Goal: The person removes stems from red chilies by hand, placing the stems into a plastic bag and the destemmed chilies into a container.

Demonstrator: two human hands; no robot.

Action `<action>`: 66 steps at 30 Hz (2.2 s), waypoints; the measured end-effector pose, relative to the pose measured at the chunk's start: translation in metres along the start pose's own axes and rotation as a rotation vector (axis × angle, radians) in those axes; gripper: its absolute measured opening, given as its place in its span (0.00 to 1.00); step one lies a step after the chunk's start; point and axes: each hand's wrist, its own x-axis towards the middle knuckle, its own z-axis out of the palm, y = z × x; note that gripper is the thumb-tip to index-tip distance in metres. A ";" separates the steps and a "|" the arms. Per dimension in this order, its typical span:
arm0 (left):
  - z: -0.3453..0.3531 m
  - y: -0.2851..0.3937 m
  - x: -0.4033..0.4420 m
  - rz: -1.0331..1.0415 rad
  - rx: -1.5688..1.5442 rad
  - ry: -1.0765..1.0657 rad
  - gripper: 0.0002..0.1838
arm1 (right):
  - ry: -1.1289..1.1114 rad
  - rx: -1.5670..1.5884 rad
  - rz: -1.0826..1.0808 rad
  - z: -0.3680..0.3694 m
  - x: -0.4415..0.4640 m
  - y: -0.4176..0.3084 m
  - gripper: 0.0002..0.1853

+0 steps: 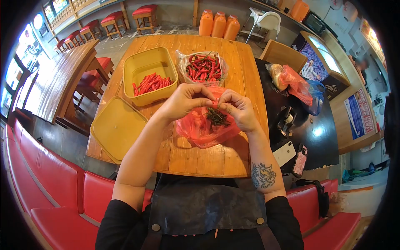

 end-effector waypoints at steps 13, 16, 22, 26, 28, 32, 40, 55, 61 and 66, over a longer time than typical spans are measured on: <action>-0.056 0.009 -0.008 0.297 1.333 0.916 0.10 | -0.035 -0.848 -0.151 0.011 0.001 0.006 0.05; -0.040 -0.007 0.017 0.330 1.074 0.615 0.09 | -0.031 -0.858 -0.177 0.011 0.001 0.013 0.05; -0.017 -0.021 0.061 -0.023 1.408 0.484 0.07 | -0.003 -0.874 -0.171 0.011 0.001 0.018 0.06; -0.015 -0.021 0.074 -0.148 1.556 0.488 0.08 | -0.022 -0.891 -0.147 0.011 0.001 0.015 0.06; -0.019 -0.023 0.079 -0.113 1.568 0.499 0.08 | -0.024 -0.884 -0.156 0.011 0.000 0.016 0.06; -0.020 -0.020 0.082 -0.211 1.494 0.528 0.11 | -0.006 -0.896 -0.200 0.012 0.000 0.013 0.06; -0.020 -0.003 0.064 0.112 0.844 0.687 0.16 | 0.151 -0.758 -0.129 0.014 0.002 0.006 0.08; 0.005 -0.031 -0.001 -0.085 -0.051 0.202 0.08 | 0.194 -0.703 -0.234 0.014 0.004 0.011 0.06; 0.007 -0.025 -0.002 -0.087 0.032 0.205 0.08 | 0.186 -0.660 -0.235 0.018 0.004 0.006 0.05; 0.008 -0.023 -0.003 -0.058 0.077 0.198 0.08 | 0.182 -0.699 -0.288 0.014 0.005 0.007 0.05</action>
